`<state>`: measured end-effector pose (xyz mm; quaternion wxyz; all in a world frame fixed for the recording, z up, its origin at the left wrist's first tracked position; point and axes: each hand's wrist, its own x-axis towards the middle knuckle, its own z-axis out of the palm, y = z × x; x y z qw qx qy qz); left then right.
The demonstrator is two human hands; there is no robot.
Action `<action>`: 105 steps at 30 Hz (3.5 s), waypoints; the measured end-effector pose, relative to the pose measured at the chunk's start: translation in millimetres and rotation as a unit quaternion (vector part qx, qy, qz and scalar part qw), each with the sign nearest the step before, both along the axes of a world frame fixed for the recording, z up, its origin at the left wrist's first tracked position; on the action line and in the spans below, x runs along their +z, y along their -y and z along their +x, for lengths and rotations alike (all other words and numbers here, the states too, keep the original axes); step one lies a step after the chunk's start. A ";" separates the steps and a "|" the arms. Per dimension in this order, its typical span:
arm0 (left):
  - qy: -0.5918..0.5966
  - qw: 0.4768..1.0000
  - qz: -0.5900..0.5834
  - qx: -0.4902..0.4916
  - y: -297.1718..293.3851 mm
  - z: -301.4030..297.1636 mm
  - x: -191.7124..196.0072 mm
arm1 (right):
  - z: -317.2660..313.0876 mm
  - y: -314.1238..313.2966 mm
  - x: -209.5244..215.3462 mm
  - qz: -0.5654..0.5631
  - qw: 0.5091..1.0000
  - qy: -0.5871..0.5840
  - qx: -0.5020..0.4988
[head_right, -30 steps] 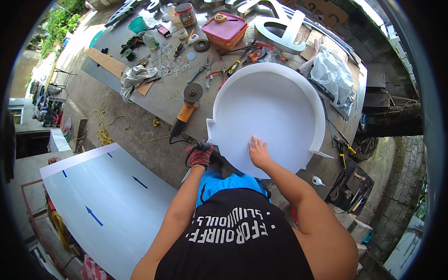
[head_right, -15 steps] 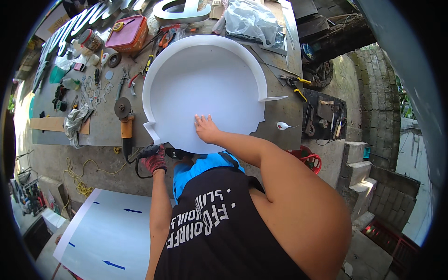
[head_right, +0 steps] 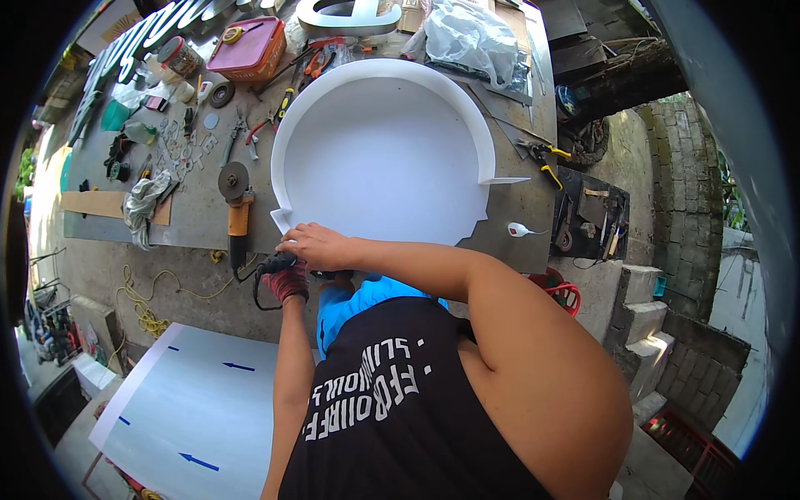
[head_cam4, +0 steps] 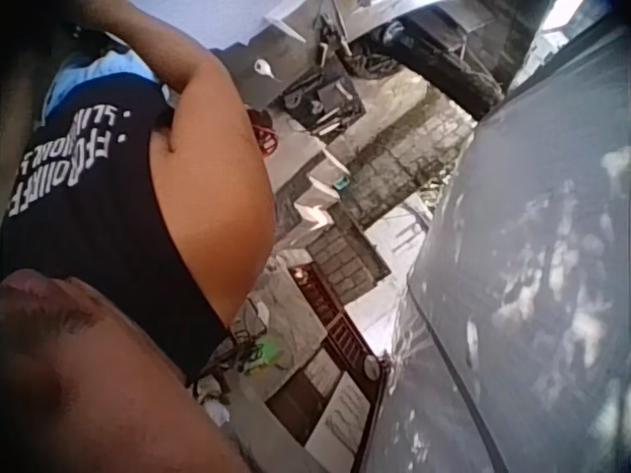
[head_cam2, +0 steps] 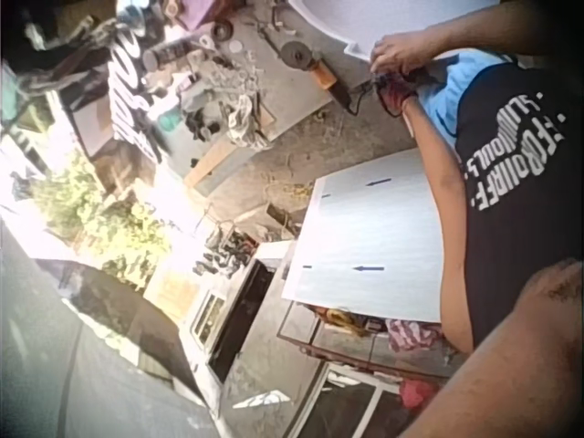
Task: Assembling and shaping a circular plastic sign component using a heating tool.
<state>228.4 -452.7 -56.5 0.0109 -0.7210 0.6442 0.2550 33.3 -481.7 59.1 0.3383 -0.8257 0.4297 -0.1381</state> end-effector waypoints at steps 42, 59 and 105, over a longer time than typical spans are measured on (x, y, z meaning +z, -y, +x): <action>-0.600 0.712 -0.073 0.356 -7.6 20.5 -41.1 | 41.9 42.7 -31.5 0.028 0.985 0.092 0.140; -0.132 0.981 0.071 0.121 -15.0 9.4 46.8 | 32.2 42.6 -6.7 0.090 0.977 0.146 0.130; -0.117 0.978 0.063 0.161 -110.4 74.1 95.4 | 47.8 44.2 13.3 0.146 0.979 0.074 0.122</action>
